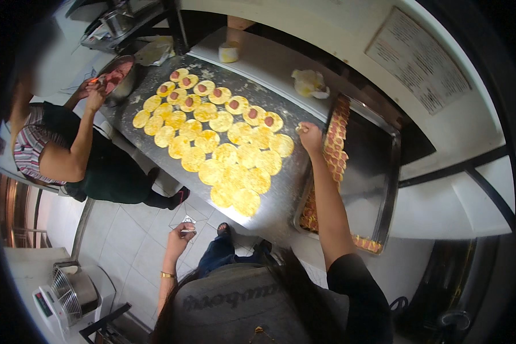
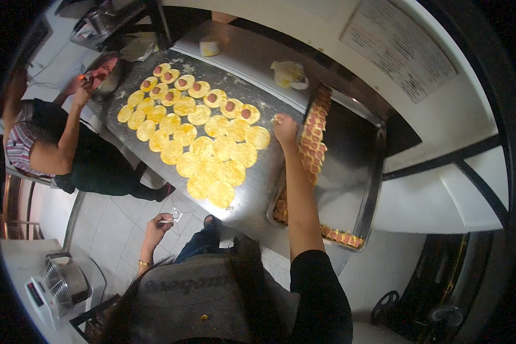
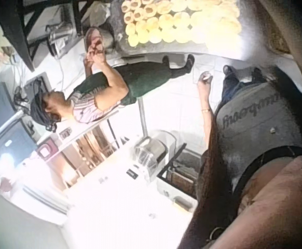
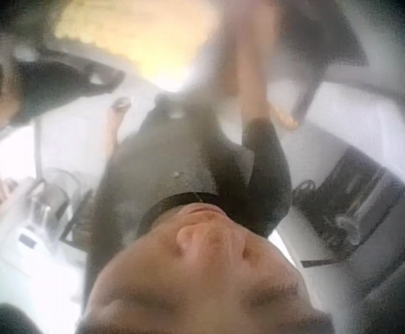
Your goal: The person retrieves a container from the refrigerator and walks to a stainless steel table. They separate round yellow dough discs and place them on the table. They then pick up each disc, place a slice of meat in the center, fold the dough around the meat, and place the assembled pastries onto a metal tray.
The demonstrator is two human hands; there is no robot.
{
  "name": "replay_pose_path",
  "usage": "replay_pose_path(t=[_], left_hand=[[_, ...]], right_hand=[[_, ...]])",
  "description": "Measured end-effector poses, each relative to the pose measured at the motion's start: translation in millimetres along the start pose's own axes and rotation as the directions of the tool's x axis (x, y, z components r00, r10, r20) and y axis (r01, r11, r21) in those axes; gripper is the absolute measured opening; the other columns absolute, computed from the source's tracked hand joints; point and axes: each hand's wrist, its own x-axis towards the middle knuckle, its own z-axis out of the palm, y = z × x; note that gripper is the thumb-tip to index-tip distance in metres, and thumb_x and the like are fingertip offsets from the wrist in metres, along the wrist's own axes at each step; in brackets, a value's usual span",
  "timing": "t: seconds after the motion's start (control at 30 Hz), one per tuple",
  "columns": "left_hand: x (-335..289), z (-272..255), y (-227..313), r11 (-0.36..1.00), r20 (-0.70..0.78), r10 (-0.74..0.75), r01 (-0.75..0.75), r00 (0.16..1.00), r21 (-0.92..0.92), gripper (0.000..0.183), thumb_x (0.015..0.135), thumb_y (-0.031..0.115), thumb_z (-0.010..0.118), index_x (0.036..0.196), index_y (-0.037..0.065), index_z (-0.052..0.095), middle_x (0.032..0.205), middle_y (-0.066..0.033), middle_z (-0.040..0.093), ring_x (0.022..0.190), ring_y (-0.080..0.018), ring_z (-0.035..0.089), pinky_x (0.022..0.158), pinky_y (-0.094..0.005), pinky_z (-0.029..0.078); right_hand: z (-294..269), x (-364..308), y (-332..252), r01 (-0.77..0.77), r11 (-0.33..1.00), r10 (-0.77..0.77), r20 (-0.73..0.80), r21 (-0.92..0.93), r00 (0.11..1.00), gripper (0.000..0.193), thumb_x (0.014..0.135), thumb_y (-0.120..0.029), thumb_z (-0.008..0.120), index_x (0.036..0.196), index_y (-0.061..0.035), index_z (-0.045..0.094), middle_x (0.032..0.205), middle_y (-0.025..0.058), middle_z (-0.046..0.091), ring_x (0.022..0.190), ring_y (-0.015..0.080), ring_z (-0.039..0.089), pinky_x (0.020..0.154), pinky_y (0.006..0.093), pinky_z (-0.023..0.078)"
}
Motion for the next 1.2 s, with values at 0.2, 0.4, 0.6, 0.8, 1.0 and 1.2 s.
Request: replay_pose_path(t=[0.2, 0.4, 0.6, 0.8, 1.0, 1.2], left_hand=[[-3, -38, -13, 0.993, -0.107, -0.05, 0.038, 0.993, -0.116, 0.024, 0.08, -0.002, 0.063, 0.104, -0.001, 0.06, 0.095, -0.005, 0.063, 0.082, -0.0129, 0.062, 0.071, -0.0249, 0.05], [-1, -59, -11, 0.923, -0.144, -0.156, 0.092, 0.977, -0.375, 0.022, 0.084, 0.0, 0.058, 0.106, -0.002, 0.058, 0.096, -0.0051, 0.062, 0.083, -0.0118, 0.061, 0.072, -0.0245, 0.05], [56, -44, 32, 0.955, 0.009, -0.003, 0.006, 1.0, -0.296, 0.023, 0.086, 0.002, 0.057, 0.109, 0.0, 0.058, 0.099, -0.0038, 0.062, 0.086, -0.011, 0.06, 0.075, -0.0235, 0.05], [109, 24, 108, 0.952, 0.317, 0.285, -0.23, 0.905, -0.201, 0.029, 0.086, -0.002, 0.053, 0.116, 0.001, 0.056, 0.109, -0.0048, 0.061, 0.093, -0.0092, 0.058, 0.079, -0.0224, 0.048], [107, 61, 115, 0.938, 0.386, 0.33, -0.254, 0.861, -0.234, 0.026, 0.086, 0.0, 0.056, 0.112, 0.001, 0.058, 0.103, -0.0052, 0.065, 0.089, -0.0097, 0.061, 0.08, -0.0236, 0.048], [76, 19, 47, 0.979, 0.279, 0.177, -0.139, 0.944, -0.152, 0.025, 0.085, 0.0, 0.057, 0.11, 0.001, 0.059, 0.102, -0.0058, 0.065, 0.091, -0.0112, 0.061, 0.08, -0.0248, 0.049]], right_hand=[[81, 15, -4, -0.055, 0.948, 0.046, -0.037, -0.313, 0.998, 0.023, 0.064, -0.017, 0.071, 0.083, -0.0041, 0.069, 0.082, 0.0184, 0.066, 0.079, 0.0361, 0.063, 0.073, 0.041, 0.05], [89, 32, -14, -0.402, 0.769, 0.414, 0.091, 0.497, 0.906, 0.016, 0.078, -0.012, 0.051, 0.072, -0.0002, 0.06, 0.075, 0.0102, 0.063, 0.076, 0.024, 0.066, 0.067, 0.0382, 0.055], [72, 30, -16, -0.534, 0.026, 0.611, 0.41, 0.845, 0.678, 0.032, 0.085, -0.013, 0.04, 0.108, 0.0076, 0.047, 0.1, 0.0186, 0.06, 0.083, 0.033, 0.065, 0.074, 0.0461, 0.057], [66, 13, -22, -0.383, 0.178, 0.716, 0.148, 0.907, 0.682, 0.023, 0.082, -0.008, 0.048, 0.103, 0.0014, 0.05, 0.095, 0.0158, 0.06, 0.087, 0.0311, 0.063, 0.073, 0.0454, 0.054], [67, 36, -31, -0.201, 0.972, 0.231, -0.315, 0.124, 0.921, 0.032, 0.079, -0.01, 0.057, 0.109, -0.0056, 0.047, 0.086, 0.0221, 0.062, 0.077, 0.0389, 0.062, 0.07, 0.047, 0.047], [107, 24, -71, -0.016, 0.993, 0.019, 0.025, -0.119, 1.0, 0.041, 0.08, -0.014, 0.056, 0.12, -0.0113, 0.048, 0.083, 0.0233, 0.062, 0.082, 0.0417, 0.061, 0.07, 0.0477, 0.047]])
